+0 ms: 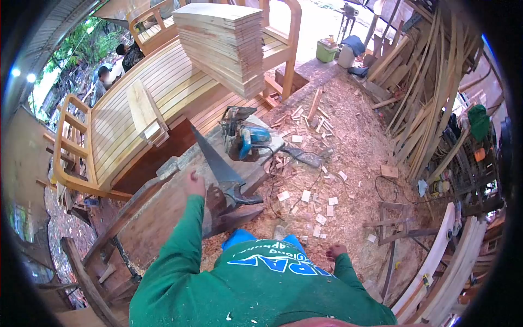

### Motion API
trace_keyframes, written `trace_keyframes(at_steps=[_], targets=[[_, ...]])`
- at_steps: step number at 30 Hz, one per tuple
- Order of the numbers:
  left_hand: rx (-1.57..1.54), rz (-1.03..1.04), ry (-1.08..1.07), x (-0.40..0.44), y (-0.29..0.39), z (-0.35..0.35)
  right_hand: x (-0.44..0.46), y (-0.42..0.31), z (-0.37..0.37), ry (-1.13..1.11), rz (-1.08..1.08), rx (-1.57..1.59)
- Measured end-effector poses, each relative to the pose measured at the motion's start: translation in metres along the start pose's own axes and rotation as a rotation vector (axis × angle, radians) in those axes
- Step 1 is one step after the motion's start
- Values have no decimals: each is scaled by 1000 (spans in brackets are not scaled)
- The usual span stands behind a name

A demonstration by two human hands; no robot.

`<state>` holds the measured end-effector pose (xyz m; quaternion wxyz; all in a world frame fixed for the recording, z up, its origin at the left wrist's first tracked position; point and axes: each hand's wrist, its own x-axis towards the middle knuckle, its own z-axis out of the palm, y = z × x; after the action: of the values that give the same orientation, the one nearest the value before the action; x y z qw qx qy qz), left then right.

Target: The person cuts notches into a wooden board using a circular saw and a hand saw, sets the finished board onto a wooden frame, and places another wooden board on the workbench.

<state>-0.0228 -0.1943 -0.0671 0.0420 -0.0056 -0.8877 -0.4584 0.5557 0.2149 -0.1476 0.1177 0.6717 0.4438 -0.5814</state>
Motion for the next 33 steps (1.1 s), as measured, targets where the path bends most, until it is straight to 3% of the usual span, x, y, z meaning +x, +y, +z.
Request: trace_keyframes(at_steps=[1, 3, 5, 7, 10, 14, 18, 21, 24, 26, 28, 30, 33], targets=[[-32, 92, 19, 13, 32, 9, 0, -7, -6, -28, -15, 1], [-482, -53, -64, 23, 128, 19, 12, -11, -15, -39, -69, -20], [-742, -161, -152, 24, 223, 12, 18, -17, -20, -58, -106, -12], [-873, -214, -240, 29, 304, 1, 29, -9, -23, -41, -141, -29], [-1008, -241, -363, 64, 362, 5, 1, -22, -22, -26, -183, -155], [-1074, -224, -511, 120, 399, 29, -2, -9, -6, -4, 1, 13], [-1121, -189, -650, 213, 416, 75, -9, -5, 6, 76, -86, 121], [-1080, -238, -597, 273, 448, 91, -30, 6, 6, -1, 55, 47], [-1038, -325, -483, 316, 492, 110, -40, 2, 7, 88, -5, 69], [-938, -406, -648, 350, 506, 116, -51, 0, 9, 133, -14, 146], [-949, -202, -912, 427, 481, 157, -59, -4, 9, 166, -25, 142], [-893, -148, -637, 428, 494, 169, -69, -9, 10, 191, -34, 69], [-901, -151, -495, 464, 487, 191, -71, -3, 12, 204, -23, 68]])
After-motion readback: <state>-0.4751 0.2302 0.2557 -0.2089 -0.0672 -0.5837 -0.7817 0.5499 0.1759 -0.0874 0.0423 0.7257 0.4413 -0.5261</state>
